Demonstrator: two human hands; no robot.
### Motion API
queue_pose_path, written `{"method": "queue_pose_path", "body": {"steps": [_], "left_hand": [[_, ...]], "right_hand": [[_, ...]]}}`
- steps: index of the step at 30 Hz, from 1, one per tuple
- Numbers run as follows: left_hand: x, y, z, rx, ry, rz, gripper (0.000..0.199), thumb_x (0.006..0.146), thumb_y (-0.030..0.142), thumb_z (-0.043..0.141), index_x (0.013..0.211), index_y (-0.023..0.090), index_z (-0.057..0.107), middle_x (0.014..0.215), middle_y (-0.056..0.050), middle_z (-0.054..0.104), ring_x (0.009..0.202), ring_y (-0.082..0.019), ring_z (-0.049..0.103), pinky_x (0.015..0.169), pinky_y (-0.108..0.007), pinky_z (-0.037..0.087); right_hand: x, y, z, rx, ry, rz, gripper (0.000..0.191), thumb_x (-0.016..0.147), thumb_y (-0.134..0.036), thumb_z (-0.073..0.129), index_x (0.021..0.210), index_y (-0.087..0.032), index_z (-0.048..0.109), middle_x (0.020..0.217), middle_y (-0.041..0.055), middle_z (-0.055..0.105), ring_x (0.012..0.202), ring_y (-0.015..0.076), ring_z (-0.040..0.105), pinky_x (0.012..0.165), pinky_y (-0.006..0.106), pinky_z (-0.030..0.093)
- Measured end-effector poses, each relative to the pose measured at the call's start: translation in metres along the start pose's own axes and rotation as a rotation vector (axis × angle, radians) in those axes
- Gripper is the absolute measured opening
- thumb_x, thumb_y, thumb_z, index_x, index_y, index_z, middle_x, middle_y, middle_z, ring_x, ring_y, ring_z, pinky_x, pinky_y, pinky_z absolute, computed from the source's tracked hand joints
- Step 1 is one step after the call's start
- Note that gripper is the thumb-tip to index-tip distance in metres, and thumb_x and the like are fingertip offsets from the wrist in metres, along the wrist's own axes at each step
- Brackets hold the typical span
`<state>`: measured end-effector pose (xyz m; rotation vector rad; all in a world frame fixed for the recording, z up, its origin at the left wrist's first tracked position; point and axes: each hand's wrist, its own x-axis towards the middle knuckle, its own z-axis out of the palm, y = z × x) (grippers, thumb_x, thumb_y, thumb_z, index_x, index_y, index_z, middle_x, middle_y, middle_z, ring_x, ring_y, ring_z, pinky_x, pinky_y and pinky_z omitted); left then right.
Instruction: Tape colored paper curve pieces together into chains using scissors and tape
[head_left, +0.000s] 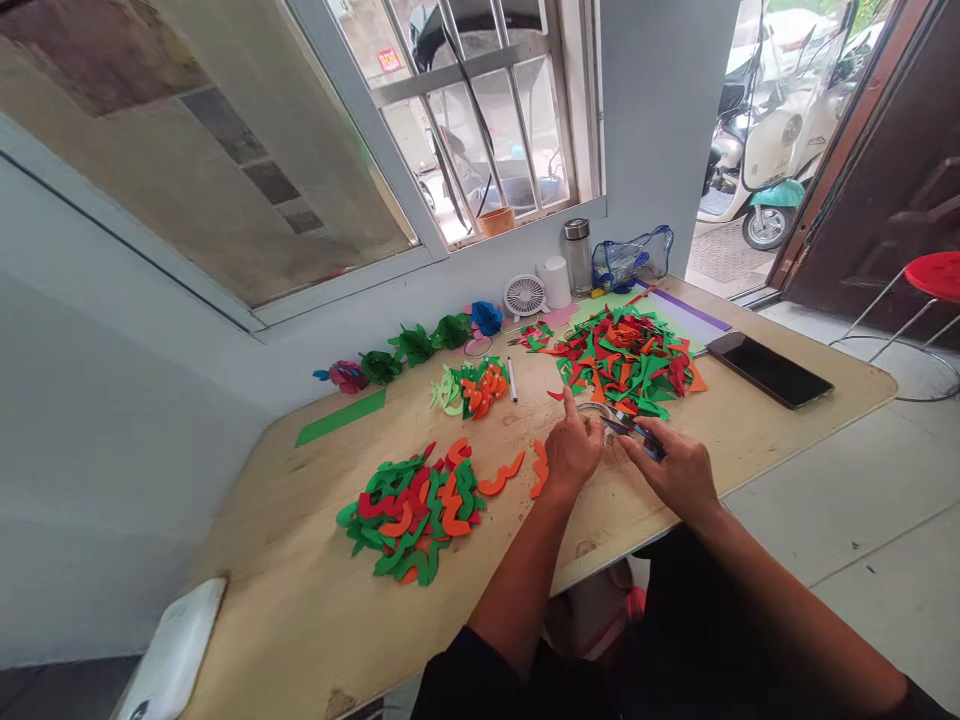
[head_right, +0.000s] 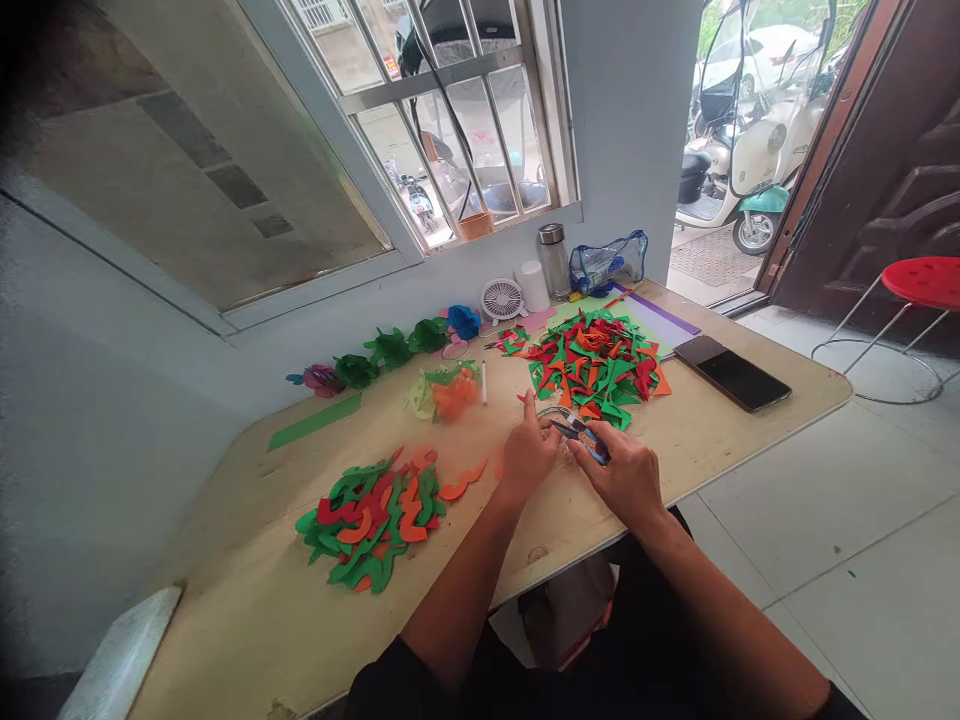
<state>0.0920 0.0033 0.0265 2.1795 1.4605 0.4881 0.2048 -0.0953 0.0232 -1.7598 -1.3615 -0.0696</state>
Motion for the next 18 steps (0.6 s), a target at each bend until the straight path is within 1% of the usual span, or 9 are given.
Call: {"method": "queue_pose_path", "body": {"steps": [2,4,7,10,14,18], "left_hand": [[0.000,0.000,0.001,-0.040,0.011,0.015,0.077,0.082,0.028,0.050,0.147,0.014,0.010,0.096,-0.011,0.071,0.090,-0.025,0.065,0.074,-0.032,0.047],[0.001,0.000,0.001,-0.087,0.032,0.044,0.079,0.081,0.024,0.051,0.147,0.016,0.010,0.105,-0.011,0.069,0.094,-0.024,0.065,0.077,-0.032,0.047],[0.003,-0.003,0.001,-0.170,0.054,0.062,0.079,0.077,0.016,0.053,0.146,0.021,0.016,0.114,-0.010,0.066,0.096,-0.022,0.064,0.081,-0.031,0.048],[0.006,-0.010,0.001,-0.299,0.076,0.040,0.077,0.073,0.010,0.055,0.143,0.024,0.026,0.112,-0.007,0.067,0.094,-0.018,0.065,0.082,-0.028,0.049],[0.010,-0.019,-0.002,-0.489,0.123,0.005,0.069,0.073,0.008,0.053,0.138,0.021,0.036,0.109,-0.008,0.068,0.093,-0.017,0.066,0.080,-0.027,0.051],[0.012,-0.020,-0.006,-0.612,0.132,-0.068,0.062,0.073,0.008,0.053,0.133,0.017,0.042,0.103,-0.010,0.070,0.088,-0.017,0.068,0.075,-0.026,0.052]], "right_hand": [[0.000,0.000,0.000,-0.006,-0.006,0.008,0.042,0.083,-0.054,0.050,0.093,-0.017,0.068,0.066,0.0030,0.065,0.056,0.0145,0.059,0.056,0.024,0.041],[0.001,0.001,-0.002,-0.007,-0.011,0.022,0.043,0.083,-0.054,0.050,0.093,-0.017,0.068,0.066,0.0032,0.065,0.056,0.0147,0.059,0.056,0.024,0.041],[0.002,0.002,-0.005,-0.008,-0.014,0.058,0.043,0.082,-0.055,0.051,0.093,-0.017,0.068,0.066,0.0035,0.066,0.057,0.0152,0.060,0.056,0.024,0.040],[0.002,0.003,-0.008,-0.022,-0.022,0.095,0.043,0.082,-0.056,0.050,0.092,-0.018,0.068,0.065,0.0033,0.066,0.056,0.0153,0.059,0.055,0.025,0.040],[0.002,0.002,-0.008,-0.007,-0.034,0.117,0.043,0.082,-0.055,0.050,0.092,-0.018,0.069,0.066,0.0034,0.066,0.055,0.0150,0.058,0.055,0.025,0.040],[0.001,0.002,-0.007,0.003,-0.046,0.110,0.043,0.083,-0.055,0.049,0.092,-0.018,0.068,0.067,0.0034,0.067,0.055,0.0146,0.058,0.055,0.025,0.040]]}}
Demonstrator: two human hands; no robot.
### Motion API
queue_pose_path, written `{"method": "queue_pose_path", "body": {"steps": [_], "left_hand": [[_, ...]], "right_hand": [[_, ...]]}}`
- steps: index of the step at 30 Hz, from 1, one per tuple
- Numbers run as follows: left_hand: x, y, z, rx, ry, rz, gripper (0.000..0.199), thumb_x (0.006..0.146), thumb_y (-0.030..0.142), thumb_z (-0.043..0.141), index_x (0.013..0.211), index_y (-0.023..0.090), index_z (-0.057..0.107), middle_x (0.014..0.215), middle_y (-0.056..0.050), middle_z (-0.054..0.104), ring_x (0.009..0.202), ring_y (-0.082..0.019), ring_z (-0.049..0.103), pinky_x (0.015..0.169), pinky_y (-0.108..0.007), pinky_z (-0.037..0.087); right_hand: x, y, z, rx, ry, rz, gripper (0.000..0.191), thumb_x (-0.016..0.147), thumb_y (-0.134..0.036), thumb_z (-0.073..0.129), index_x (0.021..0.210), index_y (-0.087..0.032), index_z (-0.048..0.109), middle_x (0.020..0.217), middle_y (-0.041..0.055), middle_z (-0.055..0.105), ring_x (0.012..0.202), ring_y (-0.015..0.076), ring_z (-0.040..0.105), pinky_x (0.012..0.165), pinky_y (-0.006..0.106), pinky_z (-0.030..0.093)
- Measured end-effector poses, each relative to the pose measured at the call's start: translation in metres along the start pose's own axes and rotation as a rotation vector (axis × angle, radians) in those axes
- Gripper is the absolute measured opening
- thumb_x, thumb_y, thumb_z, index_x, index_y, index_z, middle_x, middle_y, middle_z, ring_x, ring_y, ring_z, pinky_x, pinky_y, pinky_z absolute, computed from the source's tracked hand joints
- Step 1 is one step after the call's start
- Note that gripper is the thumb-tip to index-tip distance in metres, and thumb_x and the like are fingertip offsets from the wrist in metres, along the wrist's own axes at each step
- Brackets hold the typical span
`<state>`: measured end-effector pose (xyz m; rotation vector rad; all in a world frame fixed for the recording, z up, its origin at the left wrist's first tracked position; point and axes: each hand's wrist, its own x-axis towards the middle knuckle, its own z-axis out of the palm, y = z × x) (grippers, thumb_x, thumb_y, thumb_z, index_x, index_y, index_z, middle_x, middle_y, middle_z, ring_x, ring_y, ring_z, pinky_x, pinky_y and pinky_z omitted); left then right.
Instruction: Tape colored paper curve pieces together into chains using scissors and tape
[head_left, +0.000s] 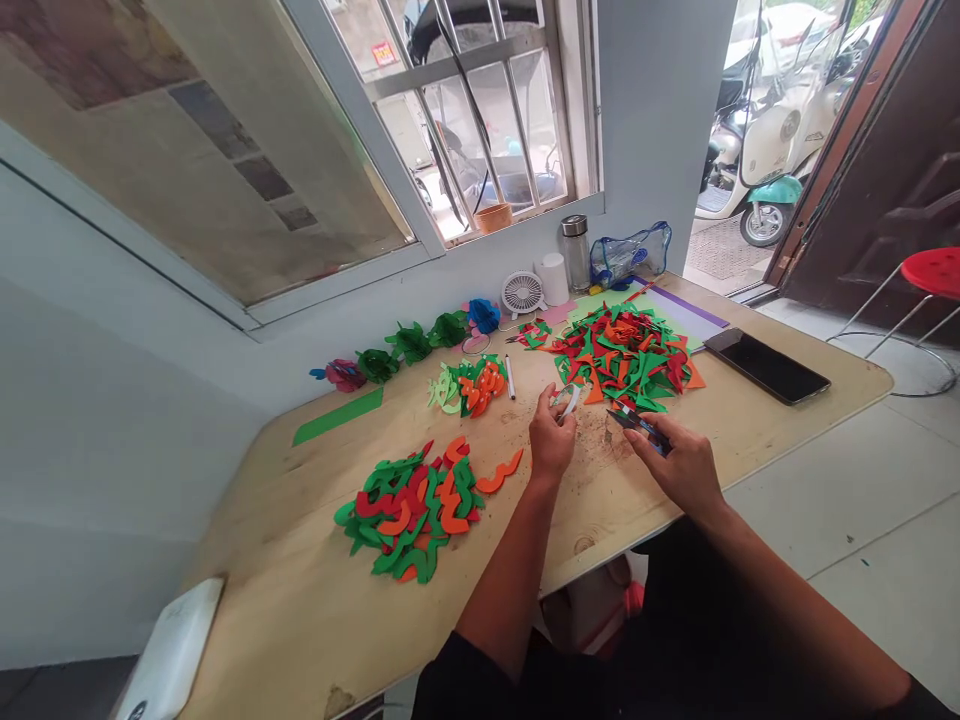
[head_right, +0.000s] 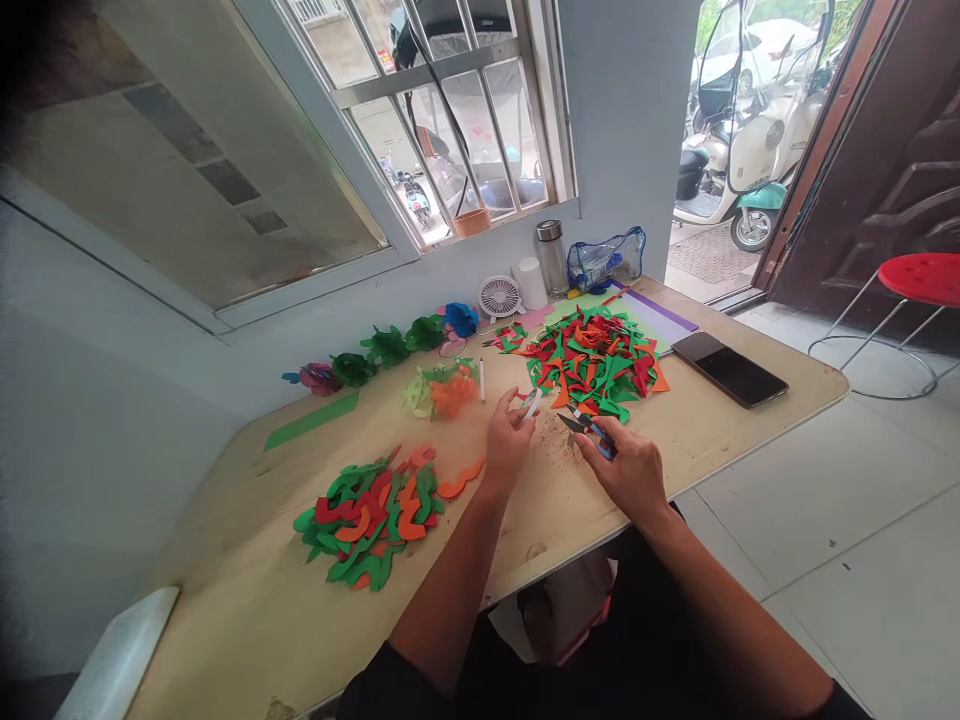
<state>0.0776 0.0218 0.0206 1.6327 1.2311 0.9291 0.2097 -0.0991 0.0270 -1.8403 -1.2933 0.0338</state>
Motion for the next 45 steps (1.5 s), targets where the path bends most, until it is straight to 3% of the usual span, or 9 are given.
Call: {"method": "queue_pose_path", "body": {"steps": [14,18,24,29,34,40,45], "left_hand": [[-0.001,0.008,-0.001,-0.143,0.014,-0.102,0.039,0.077,0.014,0.054,0.116,0.009,0.055,0.083,-0.010,0.073,0.077,-0.016,0.069,0.061,-0.021,0.048],[-0.001,0.009,-0.002,-0.104,0.036,-0.114,0.036,0.077,0.018,0.055,0.112,0.010,0.058,0.078,-0.008,0.073,0.068,-0.015,0.068,0.055,-0.021,0.046],[-0.002,0.013,-0.003,-0.014,0.067,-0.119,0.031,0.074,0.019,0.060,0.104,0.013,0.062,0.065,-0.003,0.071,0.065,-0.016,0.068,0.062,-0.023,0.049],[-0.001,0.011,-0.001,0.039,0.073,-0.118,0.027,0.074,0.023,0.061,0.099,0.015,0.064,0.062,-0.001,0.069,0.056,-0.014,0.066,0.054,-0.022,0.047],[0.001,0.004,0.003,0.094,0.031,-0.082,0.025,0.078,0.025,0.057,0.100,0.016,0.064,0.060,-0.002,0.068,0.060,-0.016,0.067,0.057,-0.023,0.048],[0.002,-0.004,0.004,0.168,-0.004,-0.002,0.034,0.077,0.015,0.051,0.109,0.018,0.061,0.080,-0.006,0.073,0.077,-0.018,0.069,0.071,-0.028,0.051],[-0.003,0.000,0.003,0.046,-0.077,-0.006,0.040,0.076,0.007,0.047,0.112,0.016,0.059,0.104,-0.009,0.069,0.093,-0.017,0.066,0.081,-0.028,0.051]], "right_hand": [[-0.001,0.001,0.001,0.024,-0.005,-0.012,0.041,0.083,-0.053,0.050,0.093,-0.018,0.068,0.075,0.0056,0.070,0.062,0.0171,0.062,0.057,0.026,0.042],[0.000,0.002,-0.001,0.009,0.030,-0.011,0.041,0.082,-0.054,0.051,0.091,-0.017,0.069,0.072,0.0052,0.069,0.060,0.0163,0.061,0.056,0.025,0.041],[0.001,0.008,-0.012,0.017,0.074,0.040,0.044,0.081,-0.055,0.051,0.091,-0.016,0.068,0.066,0.0039,0.066,0.055,0.0141,0.056,0.055,0.024,0.040],[0.002,0.016,-0.024,0.014,0.113,0.075,0.045,0.081,-0.056,0.051,0.088,-0.015,0.068,0.058,0.0005,0.059,0.049,0.0116,0.049,0.052,0.023,0.038],[0.002,0.020,-0.031,0.005,0.129,0.085,0.043,0.081,-0.054,0.052,0.087,-0.015,0.068,0.057,-0.0003,0.058,0.049,0.0109,0.048,0.051,0.023,0.037],[0.001,0.019,-0.028,0.017,0.123,0.088,0.044,0.081,-0.055,0.051,0.088,-0.015,0.068,0.058,0.0003,0.058,0.050,0.0115,0.048,0.051,0.023,0.037],[0.001,0.016,-0.027,0.004,0.104,0.085,0.045,0.081,-0.055,0.050,0.089,-0.015,0.068,0.057,-0.0005,0.057,0.048,0.0108,0.047,0.050,0.022,0.037]]}}
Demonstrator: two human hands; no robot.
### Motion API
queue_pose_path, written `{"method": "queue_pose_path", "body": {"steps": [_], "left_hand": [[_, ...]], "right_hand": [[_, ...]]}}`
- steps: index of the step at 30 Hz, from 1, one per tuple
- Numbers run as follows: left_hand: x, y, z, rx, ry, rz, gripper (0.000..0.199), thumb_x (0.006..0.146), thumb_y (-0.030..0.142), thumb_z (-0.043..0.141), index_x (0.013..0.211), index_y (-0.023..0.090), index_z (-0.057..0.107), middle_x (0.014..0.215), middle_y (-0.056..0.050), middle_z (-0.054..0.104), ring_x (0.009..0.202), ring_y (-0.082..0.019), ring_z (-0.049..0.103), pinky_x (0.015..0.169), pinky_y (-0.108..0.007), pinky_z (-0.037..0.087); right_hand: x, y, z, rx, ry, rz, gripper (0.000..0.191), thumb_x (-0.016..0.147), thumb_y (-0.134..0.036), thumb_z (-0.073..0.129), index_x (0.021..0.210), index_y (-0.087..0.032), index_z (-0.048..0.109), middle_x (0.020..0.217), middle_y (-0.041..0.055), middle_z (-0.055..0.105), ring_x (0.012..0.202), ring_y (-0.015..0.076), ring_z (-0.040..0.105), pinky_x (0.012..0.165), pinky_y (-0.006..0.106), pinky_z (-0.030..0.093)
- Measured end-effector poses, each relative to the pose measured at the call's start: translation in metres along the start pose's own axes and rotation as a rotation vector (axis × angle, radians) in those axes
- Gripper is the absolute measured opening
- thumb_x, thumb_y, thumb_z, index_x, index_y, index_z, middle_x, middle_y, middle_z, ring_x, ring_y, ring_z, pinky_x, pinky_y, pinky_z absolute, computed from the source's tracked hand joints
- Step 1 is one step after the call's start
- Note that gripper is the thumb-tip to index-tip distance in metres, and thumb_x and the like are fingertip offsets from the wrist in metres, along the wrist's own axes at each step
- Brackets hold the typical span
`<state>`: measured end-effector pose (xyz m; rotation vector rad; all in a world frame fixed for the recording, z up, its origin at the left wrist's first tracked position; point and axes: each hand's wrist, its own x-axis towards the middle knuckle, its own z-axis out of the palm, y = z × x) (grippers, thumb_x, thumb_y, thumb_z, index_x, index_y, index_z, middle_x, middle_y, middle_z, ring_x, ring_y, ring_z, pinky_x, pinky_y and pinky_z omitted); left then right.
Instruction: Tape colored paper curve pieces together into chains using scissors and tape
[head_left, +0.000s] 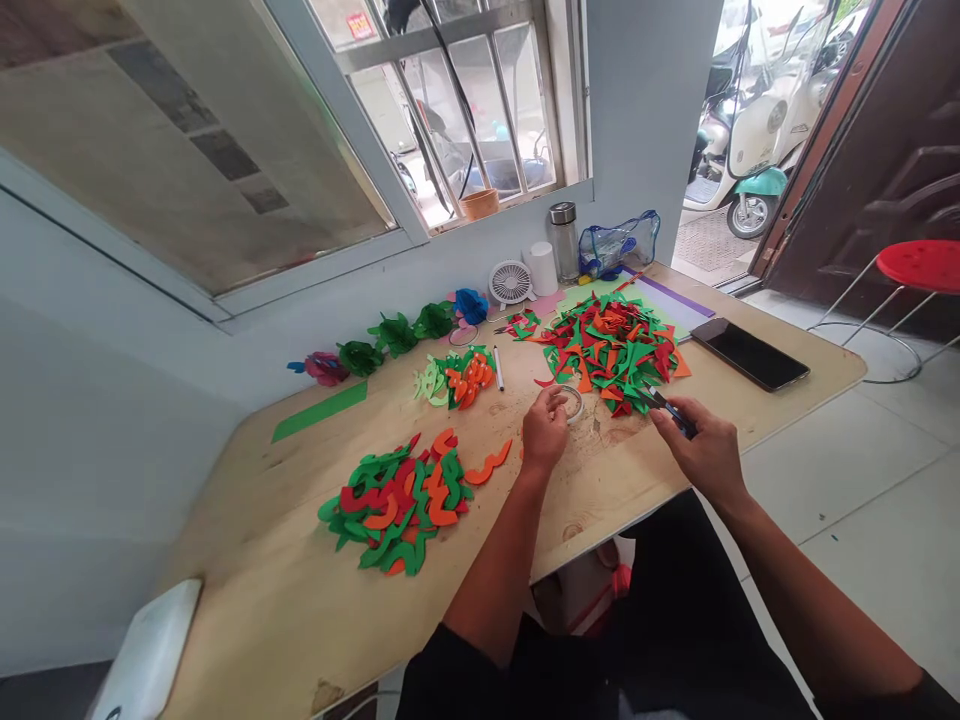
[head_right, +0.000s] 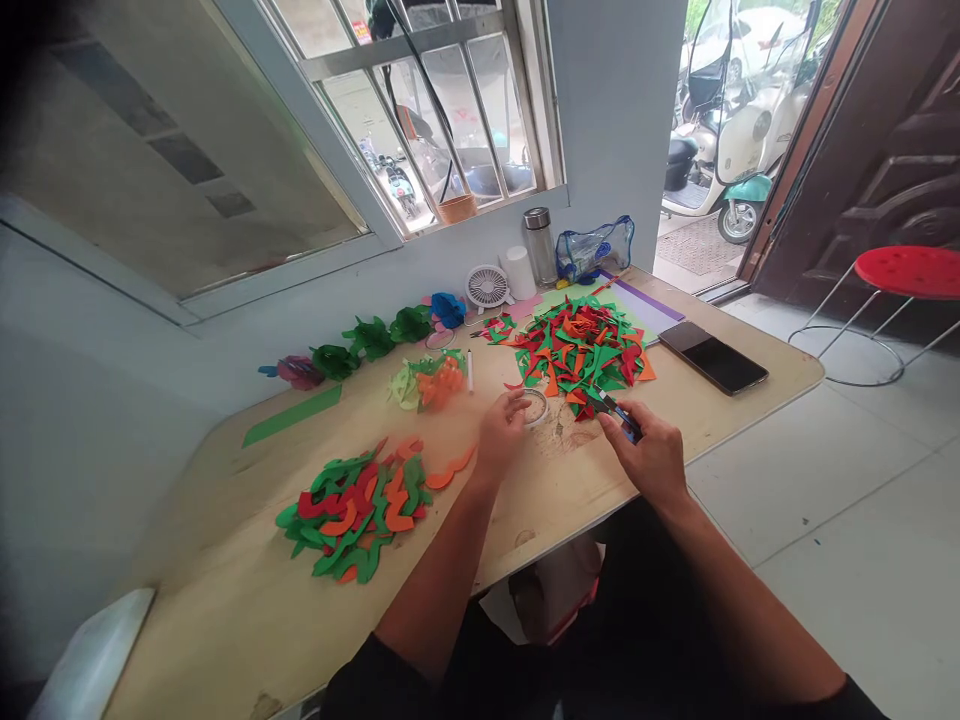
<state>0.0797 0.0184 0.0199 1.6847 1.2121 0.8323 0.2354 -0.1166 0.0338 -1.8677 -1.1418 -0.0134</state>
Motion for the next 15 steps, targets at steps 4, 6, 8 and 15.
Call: {"method": "queue_pose_path", "body": {"steps": [4,6,8,15], "left_hand": [[-0.015,0.009,-0.011,-0.179,-0.108,-0.004,0.038,0.076,0.005,0.044,0.110,0.014,0.059,0.105,-0.010,0.069,0.102,-0.017,0.064,0.091,-0.031,0.047],[-0.024,0.013,-0.021,-0.257,-0.165,-0.029,0.037,0.077,0.008,0.046,0.110,0.015,0.060,0.102,-0.010,0.070,0.101,-0.018,0.064,0.089,-0.032,0.048],[-0.032,0.014,-0.033,-0.306,-0.134,-0.026,0.035,0.077,0.013,0.049,0.110,0.015,0.060,0.102,-0.010,0.070,0.101,-0.018,0.064,0.087,-0.031,0.048],[-0.042,0.001,-0.067,-0.329,0.068,0.039,0.027,0.076,0.025,0.058,0.100,0.016,0.063,0.095,-0.008,0.071,0.089,-0.016,0.065,0.081,-0.030,0.050]], "right_hand": [[-0.001,-0.003,0.005,0.003,-0.019,-0.025,0.044,0.082,-0.055,0.050,0.090,-0.016,0.068,0.061,0.0005,0.061,0.050,0.0114,0.050,0.051,0.023,0.038],[-0.003,-0.006,0.010,-0.005,-0.028,-0.046,0.044,0.082,-0.055,0.050,0.090,-0.015,0.068,0.063,0.0018,0.063,0.051,0.0124,0.052,0.052,0.023,0.039],[-0.006,-0.010,0.016,-0.027,-0.052,-0.083,0.044,0.082,-0.055,0.050,0.091,-0.016,0.068,0.064,0.0028,0.064,0.053,0.0136,0.055,0.054,0.024,0.040],[-0.011,-0.027,0.041,-0.084,-0.163,-0.318,0.038,0.084,-0.051,0.050,0.092,-0.018,0.067,0.072,0.0050,0.068,0.061,0.0154,0.061,0.056,0.024,0.040]]}}
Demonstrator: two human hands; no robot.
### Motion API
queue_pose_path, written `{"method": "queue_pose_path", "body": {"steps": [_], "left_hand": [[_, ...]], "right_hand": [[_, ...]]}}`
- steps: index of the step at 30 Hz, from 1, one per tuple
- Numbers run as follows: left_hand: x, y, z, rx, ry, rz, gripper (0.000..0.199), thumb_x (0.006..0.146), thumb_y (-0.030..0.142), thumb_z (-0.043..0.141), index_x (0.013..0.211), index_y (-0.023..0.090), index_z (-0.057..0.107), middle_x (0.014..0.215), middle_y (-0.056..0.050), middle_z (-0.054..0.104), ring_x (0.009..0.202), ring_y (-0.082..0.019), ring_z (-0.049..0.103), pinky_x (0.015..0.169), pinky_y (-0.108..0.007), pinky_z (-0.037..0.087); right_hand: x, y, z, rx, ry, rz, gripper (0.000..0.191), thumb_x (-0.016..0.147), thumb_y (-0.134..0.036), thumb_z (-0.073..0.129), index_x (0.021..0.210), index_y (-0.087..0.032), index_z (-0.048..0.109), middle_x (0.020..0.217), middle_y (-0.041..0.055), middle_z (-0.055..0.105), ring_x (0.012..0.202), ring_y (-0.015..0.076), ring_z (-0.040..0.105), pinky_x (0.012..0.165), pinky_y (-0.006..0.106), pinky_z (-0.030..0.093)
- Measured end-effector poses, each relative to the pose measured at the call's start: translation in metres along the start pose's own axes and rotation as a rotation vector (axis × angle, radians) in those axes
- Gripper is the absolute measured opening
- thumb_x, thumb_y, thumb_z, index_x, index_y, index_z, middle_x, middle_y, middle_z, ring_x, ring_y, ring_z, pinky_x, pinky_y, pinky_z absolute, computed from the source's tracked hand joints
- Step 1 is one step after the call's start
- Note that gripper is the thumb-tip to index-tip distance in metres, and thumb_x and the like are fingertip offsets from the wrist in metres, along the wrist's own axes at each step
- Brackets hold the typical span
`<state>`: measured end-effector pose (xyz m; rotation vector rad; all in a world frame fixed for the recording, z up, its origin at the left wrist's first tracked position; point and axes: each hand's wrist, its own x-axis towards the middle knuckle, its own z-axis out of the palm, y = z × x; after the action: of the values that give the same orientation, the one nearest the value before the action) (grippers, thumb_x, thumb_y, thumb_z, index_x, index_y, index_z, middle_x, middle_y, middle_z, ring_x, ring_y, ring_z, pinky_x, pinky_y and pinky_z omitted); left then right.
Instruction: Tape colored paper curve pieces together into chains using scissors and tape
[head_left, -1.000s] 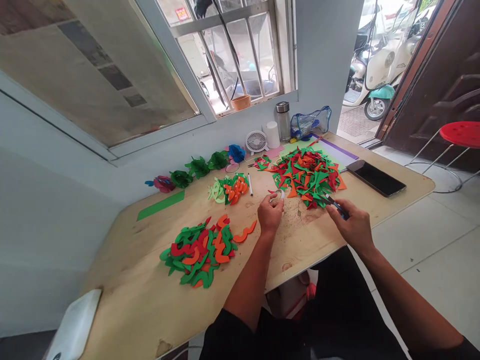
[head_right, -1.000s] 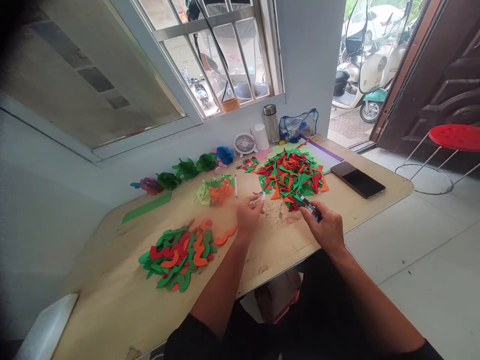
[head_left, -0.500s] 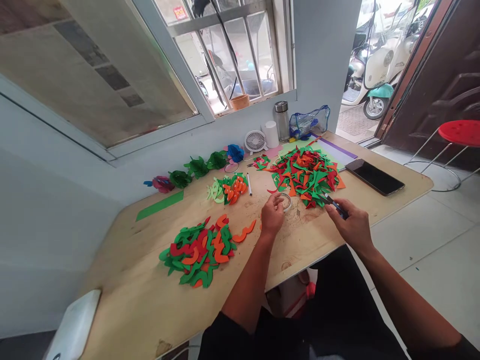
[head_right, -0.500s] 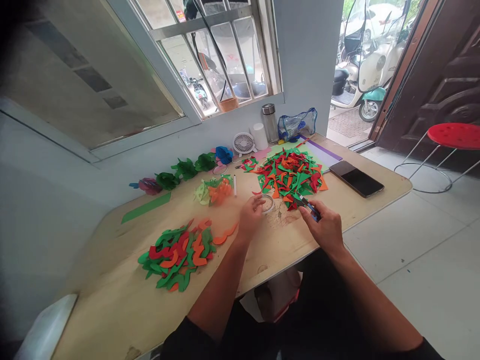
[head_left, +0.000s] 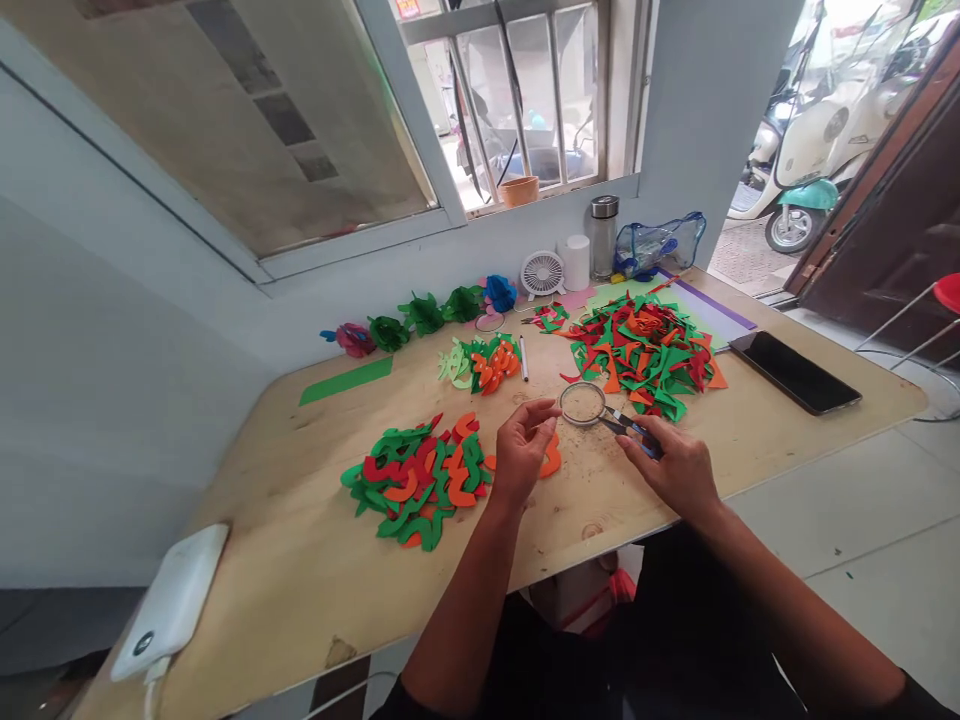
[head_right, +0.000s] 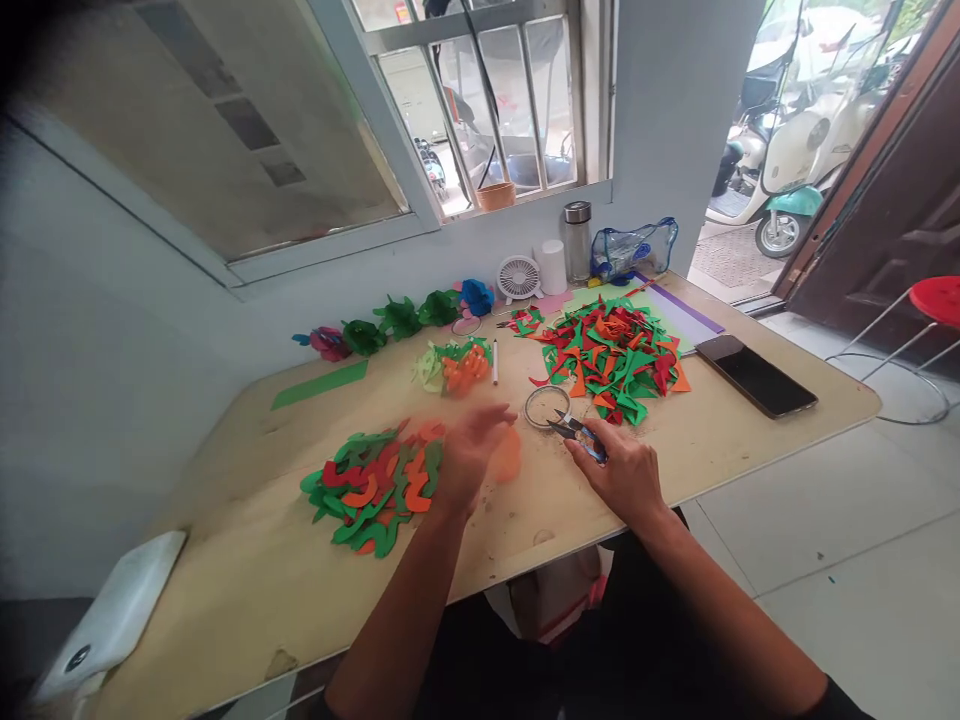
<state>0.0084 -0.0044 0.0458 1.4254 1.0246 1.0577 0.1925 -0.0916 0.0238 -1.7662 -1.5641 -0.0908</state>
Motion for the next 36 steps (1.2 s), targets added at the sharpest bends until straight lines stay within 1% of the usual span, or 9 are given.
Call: {"method": "queue_pose_path", "body": {"steps": [4,7,9,11,14,17,22,29,36], "left_hand": [[-0.003,0.003,-0.014,0.096,-0.025,0.130,0.025,0.078,0.026,0.056,0.100,0.019,0.065,0.101,-0.007,0.069,0.095,-0.016,0.063,0.085,-0.030,0.048],[-0.004,0.006,-0.021,0.211,-0.040,0.167,0.023,0.079,0.027,0.056,0.098,0.020,0.068,0.102,-0.006,0.069,0.093,-0.017,0.064,0.085,-0.030,0.048],[-0.004,0.008,-0.024,0.255,-0.042,0.150,0.021,0.078,0.028,0.057,0.094,0.020,0.069,0.096,-0.005,0.071,0.088,-0.017,0.064,0.082,-0.030,0.049],[-0.004,0.008,-0.026,0.248,-0.069,0.110,0.020,0.078,0.031,0.057,0.087,0.019,0.071,0.088,-0.004,0.072,0.082,-0.017,0.064,0.078,-0.029,0.049],[-0.005,0.008,-0.026,0.154,-0.143,0.015,0.027,0.080,0.036,0.054,0.076,0.016,0.071,0.078,-0.005,0.072,0.076,-0.017,0.063,0.073,-0.028,0.048],[-0.007,0.010,-0.025,0.009,-0.200,-0.089,0.033,0.081,0.039,0.050,0.071,0.015,0.071,0.077,-0.007,0.071,0.073,-0.016,0.062,0.068,-0.026,0.046],[-0.008,0.013,-0.023,-0.137,-0.216,-0.148,0.031,0.078,0.039,0.055,0.068,0.014,0.069,0.072,-0.007,0.070,0.071,-0.016,0.062,0.067,-0.027,0.045],[-0.009,0.010,-0.022,-0.156,-0.226,-0.151,0.025,0.076,0.034,0.059,0.066,0.013,0.068,0.070,-0.006,0.068,0.070,-0.015,0.061,0.070,-0.026,0.045],[-0.015,0.017,-0.022,-0.160,-0.164,-0.152,0.016,0.071,0.027,0.064,0.068,0.013,0.071,0.068,-0.003,0.068,0.065,-0.012,0.058,0.070,-0.024,0.044]], "right_hand": [[0.006,-0.016,0.006,-0.060,-0.035,-0.125,0.035,0.086,-0.048,0.050,0.092,-0.018,0.066,0.069,0.0047,0.067,0.060,0.0152,0.060,0.056,0.023,0.037],[0.008,-0.026,0.008,-0.086,-0.064,-0.217,0.033,0.087,-0.047,0.050,0.092,-0.018,0.066,0.072,0.0046,0.068,0.061,0.0144,0.061,0.056,0.023,0.036],[0.009,-0.030,0.009,-0.099,-0.077,-0.282,0.032,0.088,-0.045,0.050,0.093,-0.018,0.066,0.076,0.0051,0.070,0.064,0.0143,0.062,0.056,0.023,0.036],[0.010,-0.032,0.009,-0.115,-0.070,-0.340,0.031,0.088,-0.044,0.050,0.094,-0.018,0.066,0.074,0.0048,0.070,0.064,0.0143,0.062,0.057,0.023,0.035],[0.011,-0.033,0.009,-0.138,-0.051,-0.409,0.029,0.088,-0.042,0.052,0.095,-0.017,0.065,0.070,0.0039,0.069,0.062,0.0140,0.062,0.057,0.024,0.035],[0.013,-0.036,0.007,-0.160,-0.063,-0.465,0.030,0.088,-0.042,0.052,0.095,-0.016,0.065,0.075,0.0049,0.070,0.064,0.0142,0.062,0.057,0.024,0.035],[0.014,-0.041,0.004,-0.186,-0.067,-0.519,0.028,0.088,-0.041,0.052,0.094,-0.017,0.065,0.074,0.0040,0.069,0.061,0.0134,0.060,0.056,0.025,0.033],[0.013,-0.043,0.002,-0.189,-0.058,-0.541,0.028,0.088,-0.042,0.054,0.094,-0.017,0.064,0.071,0.0018,0.068,0.058,0.0130,0.058,0.056,0.025,0.032],[0.012,-0.045,0.000,-0.204,-0.075,-0.542,0.029,0.089,-0.042,0.051,0.092,-0.017,0.065,0.072,0.0028,0.069,0.056,0.0120,0.057,0.055,0.025,0.030]]}}
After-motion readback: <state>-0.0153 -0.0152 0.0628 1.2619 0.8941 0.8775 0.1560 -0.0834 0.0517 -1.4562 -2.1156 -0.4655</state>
